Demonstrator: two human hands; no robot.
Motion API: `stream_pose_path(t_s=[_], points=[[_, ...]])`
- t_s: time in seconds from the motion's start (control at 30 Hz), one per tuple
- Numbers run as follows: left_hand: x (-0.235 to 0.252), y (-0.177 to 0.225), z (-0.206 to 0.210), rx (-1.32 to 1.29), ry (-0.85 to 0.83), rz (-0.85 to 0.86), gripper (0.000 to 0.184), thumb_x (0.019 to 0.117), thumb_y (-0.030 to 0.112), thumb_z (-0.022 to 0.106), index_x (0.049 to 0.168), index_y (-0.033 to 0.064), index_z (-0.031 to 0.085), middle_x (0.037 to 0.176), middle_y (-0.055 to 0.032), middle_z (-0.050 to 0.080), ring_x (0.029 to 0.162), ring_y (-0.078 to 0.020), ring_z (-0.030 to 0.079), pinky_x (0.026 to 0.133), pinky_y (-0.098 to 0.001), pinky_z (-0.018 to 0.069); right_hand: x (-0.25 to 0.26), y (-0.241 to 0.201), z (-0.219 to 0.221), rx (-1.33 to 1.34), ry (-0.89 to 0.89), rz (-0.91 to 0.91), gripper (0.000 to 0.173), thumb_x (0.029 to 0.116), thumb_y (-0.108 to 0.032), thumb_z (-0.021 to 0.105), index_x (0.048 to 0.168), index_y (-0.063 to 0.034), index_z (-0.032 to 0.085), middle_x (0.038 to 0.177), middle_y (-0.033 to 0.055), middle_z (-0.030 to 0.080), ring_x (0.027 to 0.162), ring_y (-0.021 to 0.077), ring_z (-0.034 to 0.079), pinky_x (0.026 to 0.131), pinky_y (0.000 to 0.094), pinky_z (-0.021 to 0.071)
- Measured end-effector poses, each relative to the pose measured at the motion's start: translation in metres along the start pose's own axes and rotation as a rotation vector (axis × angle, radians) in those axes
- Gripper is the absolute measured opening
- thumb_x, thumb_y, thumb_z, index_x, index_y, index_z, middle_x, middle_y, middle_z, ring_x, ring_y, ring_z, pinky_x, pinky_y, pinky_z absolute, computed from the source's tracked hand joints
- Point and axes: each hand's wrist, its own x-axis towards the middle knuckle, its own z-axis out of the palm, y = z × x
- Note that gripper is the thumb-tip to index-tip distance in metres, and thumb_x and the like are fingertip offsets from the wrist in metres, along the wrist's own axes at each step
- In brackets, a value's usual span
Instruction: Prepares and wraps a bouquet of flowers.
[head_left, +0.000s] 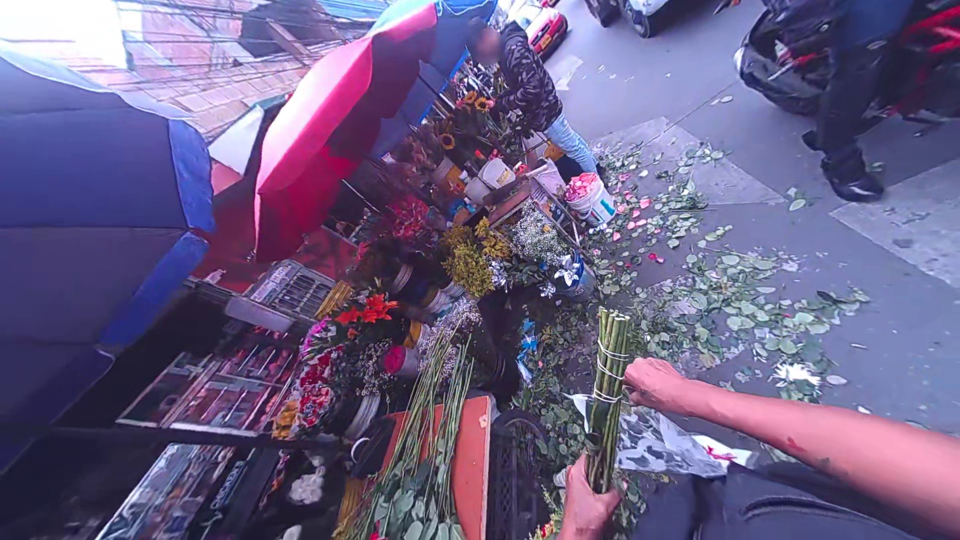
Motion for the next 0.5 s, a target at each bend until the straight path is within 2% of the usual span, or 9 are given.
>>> stream_pose_path(t_s=[0.1,0.2,0.27,0.33,0.4,0.43,0.5], points=[[-0.003,-0.013,0.0,0.052,-0.009,-0.083,0.048,0.0759,0.009,0.077,0.12,-0.0068,0.065,0.098,-0.0195,0.072,0.089,-0.025,0.07,0.086,-0.0456,0.0564,0.0,0.007,-0.011,0.088,0.119,0.063,0.028,0.0963,-0.024,0.068,0.097,0.0041,0.07,0.098,0.0258,0.069,0.101,0.0446,0.066,0.084,0.0617,0.0487],[-0.005,-0.033,0.005,0.142,-0.042,-0.203,0.052,0.078,0.011,0.078,0.124,-0.0064,0.063,0.104,-0.023,0.071,0.098,-0.0312,0.07,0.093,-0.051,0.0547,0.008,0.019,-0.02,0.302,0.239,0.167,0.026,0.0899,-0.022,0.075,0.089,0.0029,0.069,0.092,0.0228,0.068,0.094,0.041,0.066,0.083,0.0605,0.0492],[-0.009,-0.043,0.009,0.178,-0.056,-0.246,0.058,0.079,0.013,0.078,0.131,-0.0065,0.06,0.11,-0.026,0.07,0.104,-0.0353,0.069,0.097,-0.0535,0.0528,0.011,0.033,-0.023,0.408,0.338,0.184,0.019,0.091,-0.019,0.073,0.091,0.0003,0.071,0.089,0.0197,0.069,0.09,0.0369,0.066,0.081,0.058,0.0481],[-0.015,-0.048,0.013,0.201,-0.084,-0.257,0.063,0.0806,0.014,0.079,0.135,-0.0074,0.055,0.115,-0.0281,0.069,0.11,-0.0377,0.068,0.101,-0.0537,0.051,0.011,0.038,-0.031,0.476,0.404,0.257,0.022,0.0952,-0.021,0.07,0.097,0.0011,0.072,0.094,0.0215,0.069,0.093,0.0382,0.066,0.083,0.0588,0.048],[-0.02,-0.049,0.018,0.232,-0.134,-0.278,0.063,0.0814,0.016,0.08,0.134,-0.0079,0.055,0.117,-0.0284,0.068,0.112,-0.0378,0.067,0.102,-0.0529,0.05,0.01,0.033,-0.04,0.481,0.461,0.301,0.025,0.0958,-0.024,0.07,0.101,0.0009,0.071,0.097,0.0226,0.069,0.097,0.04,0.066,0.085,0.0601,0.0479],[-0.02,-0.051,0.022,0.25,-0.163,-0.296,0.062,0.082,0.019,0.08,0.133,-0.0074,0.056,0.118,-0.0281,0.068,0.113,-0.0376,0.066,0.103,-0.0531,0.0497,0.008,0.027,-0.043,0.437,0.492,0.267,0.025,0.0966,-0.024,0.068,0.103,0.0005,0.07,0.097,0.0226,0.069,0.097,0.0405,0.066,0.085,0.0604,0.0483],[-0.018,-0.057,0.029,0.276,-0.207,-0.331,0.065,0.0827,0.023,0.08,0.136,-0.0057,0.056,0.121,-0.0276,0.067,0.115,-0.0377,0.066,0.104,-0.0541,0.0491,0.001,0.01,-0.044,0.267,0.547,0.067,0.023,0.0985,-0.019,0.062,0.103,0.0022,0.068,0.092,0.023,0.069,0.091,0.0422,0.068,0.08,0.0604,0.0501]])
